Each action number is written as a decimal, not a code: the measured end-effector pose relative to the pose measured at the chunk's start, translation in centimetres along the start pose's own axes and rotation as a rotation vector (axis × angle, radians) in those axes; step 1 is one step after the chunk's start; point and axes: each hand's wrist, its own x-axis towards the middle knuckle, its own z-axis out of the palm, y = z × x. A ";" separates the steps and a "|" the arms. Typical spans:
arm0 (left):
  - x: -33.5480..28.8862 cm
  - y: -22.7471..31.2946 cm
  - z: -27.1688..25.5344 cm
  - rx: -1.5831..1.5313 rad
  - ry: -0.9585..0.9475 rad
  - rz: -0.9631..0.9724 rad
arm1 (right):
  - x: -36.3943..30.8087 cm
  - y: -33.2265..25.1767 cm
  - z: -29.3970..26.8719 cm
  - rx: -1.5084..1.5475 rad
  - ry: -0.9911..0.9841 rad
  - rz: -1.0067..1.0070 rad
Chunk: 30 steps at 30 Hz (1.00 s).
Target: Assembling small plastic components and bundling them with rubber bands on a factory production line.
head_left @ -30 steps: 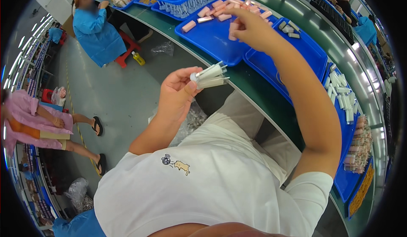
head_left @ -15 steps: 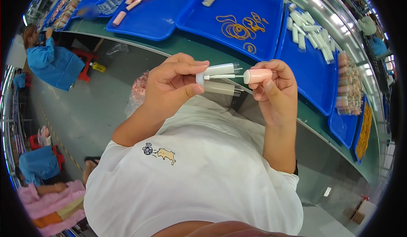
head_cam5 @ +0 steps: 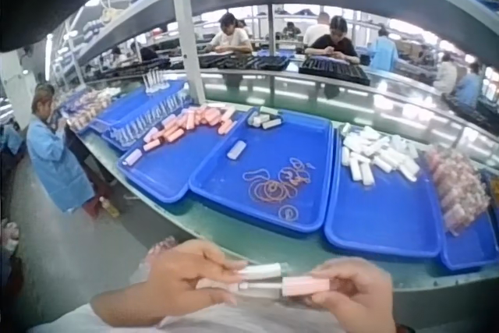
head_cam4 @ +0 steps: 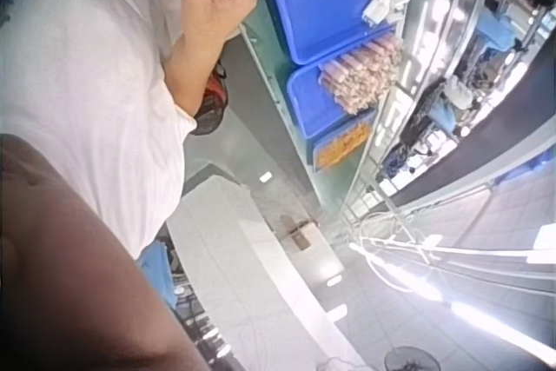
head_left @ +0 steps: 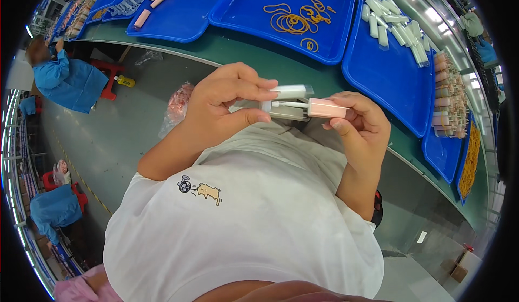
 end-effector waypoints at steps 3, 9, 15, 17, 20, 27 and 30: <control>0.0 0.0 0.2 -0.234 -0.020 -0.124 | 0.6 0.3 -0.6 -0.133 -0.074 -0.207; 0.2 -0.8 0.1 -0.412 -0.051 -0.131 | 0.4 0.3 -0.5 -0.091 -0.057 -0.189; 0.1 -2.0 0.6 -0.580 -0.043 -0.101 | 0.3 0.2 -0.7 -0.049 -0.104 -0.173; 0.4 -1.6 0.6 -0.529 -0.049 -0.100 | 0.3 0.5 -0.7 -0.060 -0.091 -0.172; 0.6 -1.6 0.6 -0.468 -0.102 -0.056 | 0.2 0.5 -0.7 -0.090 -0.072 -0.171; 1.0 -1.2 1.4 -0.620 -0.075 -0.169 | 0.6 0.0 -0.7 -0.170 -0.104 -0.275; 0.9 -0.9 1.7 -0.619 -0.048 -0.229 | 0.4 -0.2 -0.7 -0.180 -0.126 -0.228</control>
